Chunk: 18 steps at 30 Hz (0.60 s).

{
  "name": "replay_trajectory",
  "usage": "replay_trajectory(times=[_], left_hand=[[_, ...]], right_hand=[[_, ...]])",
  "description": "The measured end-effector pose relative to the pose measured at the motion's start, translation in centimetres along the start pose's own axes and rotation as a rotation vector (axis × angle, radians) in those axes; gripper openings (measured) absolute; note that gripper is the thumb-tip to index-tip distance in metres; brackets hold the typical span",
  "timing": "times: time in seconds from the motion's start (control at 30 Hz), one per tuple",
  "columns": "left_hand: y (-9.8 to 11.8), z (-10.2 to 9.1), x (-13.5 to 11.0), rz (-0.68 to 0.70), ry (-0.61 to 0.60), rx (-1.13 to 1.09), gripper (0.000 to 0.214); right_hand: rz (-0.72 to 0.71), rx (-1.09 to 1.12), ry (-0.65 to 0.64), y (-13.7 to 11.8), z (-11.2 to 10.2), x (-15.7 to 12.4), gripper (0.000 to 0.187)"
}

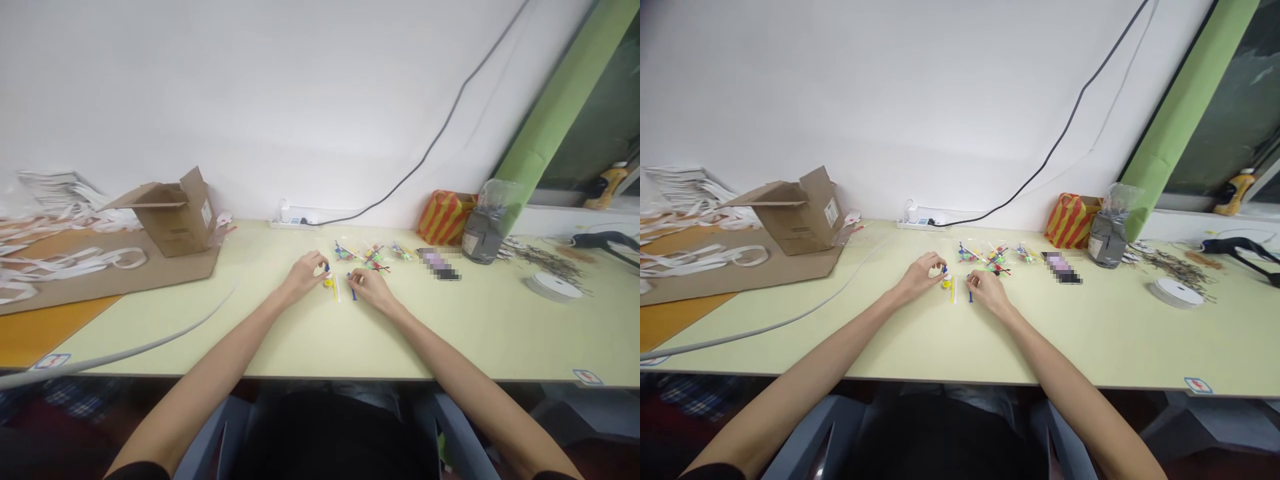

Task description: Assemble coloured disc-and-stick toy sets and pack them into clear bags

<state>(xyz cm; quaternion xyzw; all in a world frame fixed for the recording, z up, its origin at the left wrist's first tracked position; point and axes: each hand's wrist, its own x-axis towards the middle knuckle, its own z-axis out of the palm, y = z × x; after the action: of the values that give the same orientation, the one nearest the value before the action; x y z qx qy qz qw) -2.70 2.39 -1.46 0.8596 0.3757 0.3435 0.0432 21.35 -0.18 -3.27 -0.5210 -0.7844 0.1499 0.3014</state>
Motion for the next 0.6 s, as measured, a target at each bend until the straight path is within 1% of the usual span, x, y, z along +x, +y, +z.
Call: replay_trajectory(times=[0.17, 0.33, 0.47, 0.53, 0.6], left_hand=[[0.1, -0.4, 0.1, 0.013, -0.049, -0.008, 0.015], [1.8, -1.2, 0.2, 0.0, -0.168, 0.014, 0.018], [3.0, -2.0, 0.4, -0.006, -0.289, 0.017, 0.021], [3.1, -2.2, 0.4, -0.008, -0.336, 0.0, 0.022], [2.9, -2.4, 0.4, 0.001, -0.352, -0.054, 0.023]], right_hand=[[-0.013, -0.012, -0.039, -0.1, 0.2, -0.1, 0.012], [-0.036, -0.038, -0.042, 0.4, 0.7, 0.3, 0.017], [-0.073, -0.071, -0.04, 1.1, 1.0, 0.6, 0.008], [-0.084, -0.068, -0.047, 1.4, 1.0, 0.8, 0.005], [-0.09, -0.05, -0.048, 1.5, 1.0, 0.8, 0.004]])
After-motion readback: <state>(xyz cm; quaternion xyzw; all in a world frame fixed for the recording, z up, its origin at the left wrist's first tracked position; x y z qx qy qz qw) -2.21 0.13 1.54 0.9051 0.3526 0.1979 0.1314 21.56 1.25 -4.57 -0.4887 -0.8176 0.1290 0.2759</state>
